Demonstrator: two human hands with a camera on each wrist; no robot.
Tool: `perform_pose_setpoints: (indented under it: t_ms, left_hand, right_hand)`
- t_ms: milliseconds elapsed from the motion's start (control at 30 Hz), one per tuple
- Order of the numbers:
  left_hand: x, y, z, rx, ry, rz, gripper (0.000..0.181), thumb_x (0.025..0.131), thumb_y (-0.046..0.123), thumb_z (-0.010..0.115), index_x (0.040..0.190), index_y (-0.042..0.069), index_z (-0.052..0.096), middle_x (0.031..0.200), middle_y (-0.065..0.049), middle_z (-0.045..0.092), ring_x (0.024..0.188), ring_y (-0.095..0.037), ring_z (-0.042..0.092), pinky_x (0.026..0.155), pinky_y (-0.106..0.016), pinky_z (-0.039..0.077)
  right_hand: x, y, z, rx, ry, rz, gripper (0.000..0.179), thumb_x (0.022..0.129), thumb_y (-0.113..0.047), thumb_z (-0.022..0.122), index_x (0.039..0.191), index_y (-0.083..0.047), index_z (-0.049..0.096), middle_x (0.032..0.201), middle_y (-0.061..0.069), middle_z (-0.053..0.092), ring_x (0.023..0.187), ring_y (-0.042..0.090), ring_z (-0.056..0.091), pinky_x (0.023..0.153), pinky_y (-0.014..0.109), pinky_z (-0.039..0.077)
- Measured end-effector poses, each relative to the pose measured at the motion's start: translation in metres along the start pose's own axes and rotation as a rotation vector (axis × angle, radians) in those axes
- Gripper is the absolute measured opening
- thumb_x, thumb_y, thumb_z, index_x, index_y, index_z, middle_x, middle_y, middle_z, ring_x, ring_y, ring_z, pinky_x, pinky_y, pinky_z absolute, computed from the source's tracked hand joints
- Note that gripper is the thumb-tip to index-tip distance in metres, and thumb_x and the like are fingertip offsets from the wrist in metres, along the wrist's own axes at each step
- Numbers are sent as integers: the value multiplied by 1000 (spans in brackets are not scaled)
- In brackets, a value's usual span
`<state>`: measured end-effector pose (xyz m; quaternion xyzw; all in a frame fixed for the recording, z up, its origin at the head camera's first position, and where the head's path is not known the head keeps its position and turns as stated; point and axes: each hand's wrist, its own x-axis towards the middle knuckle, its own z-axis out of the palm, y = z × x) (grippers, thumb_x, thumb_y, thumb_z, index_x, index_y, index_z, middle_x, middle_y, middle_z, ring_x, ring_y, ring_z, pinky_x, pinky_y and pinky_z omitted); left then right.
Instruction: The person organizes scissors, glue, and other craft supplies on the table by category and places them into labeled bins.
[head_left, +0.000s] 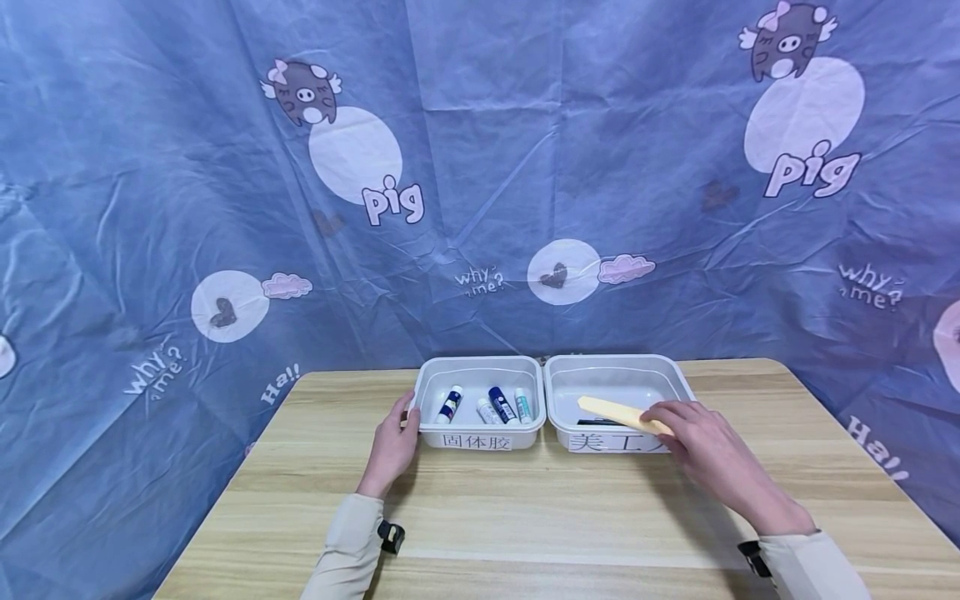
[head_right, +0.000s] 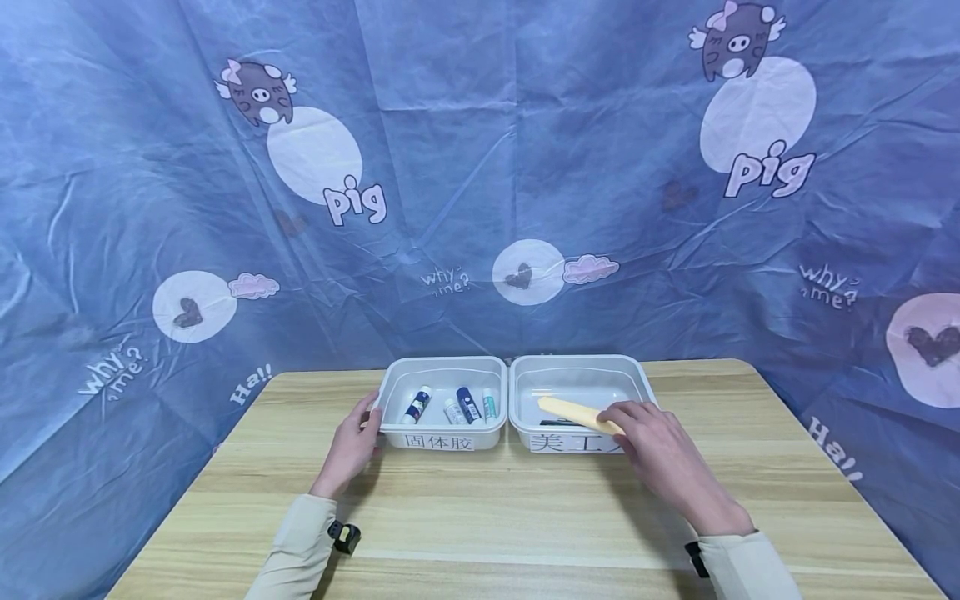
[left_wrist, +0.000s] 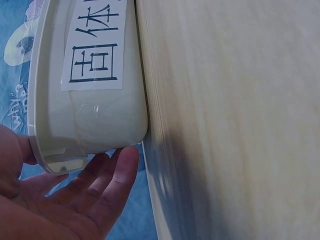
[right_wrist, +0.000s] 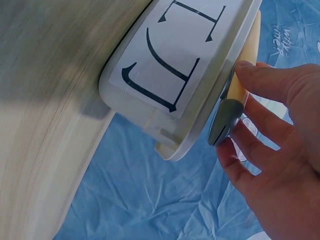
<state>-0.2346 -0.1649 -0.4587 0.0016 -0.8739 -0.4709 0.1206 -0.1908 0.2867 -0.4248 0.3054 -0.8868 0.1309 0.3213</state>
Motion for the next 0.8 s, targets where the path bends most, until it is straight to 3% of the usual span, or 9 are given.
perform_pose_setpoints:
  t_ms: [400,800]
  left_hand:
    - [1,0,0,4,7,10,46,108,19,46,150,-1,47,124,-31,65,98,-37,71,86,-48,58]
    - [0,-1,-1,10,5,27,46,109,18,46,150,-2,46,124,-32,64,100,-39,71,89,-51,58]
  right_hand:
    - [1,3,-1,0,43,-43,41,67,15,78,100,-9,73,107,11,72,95,32,69,66,51,55]
    - [2,2,-1,-4,37,-26,36,70,8,83,99,-11,74,105,8,72,93,30,69,67,50,55]
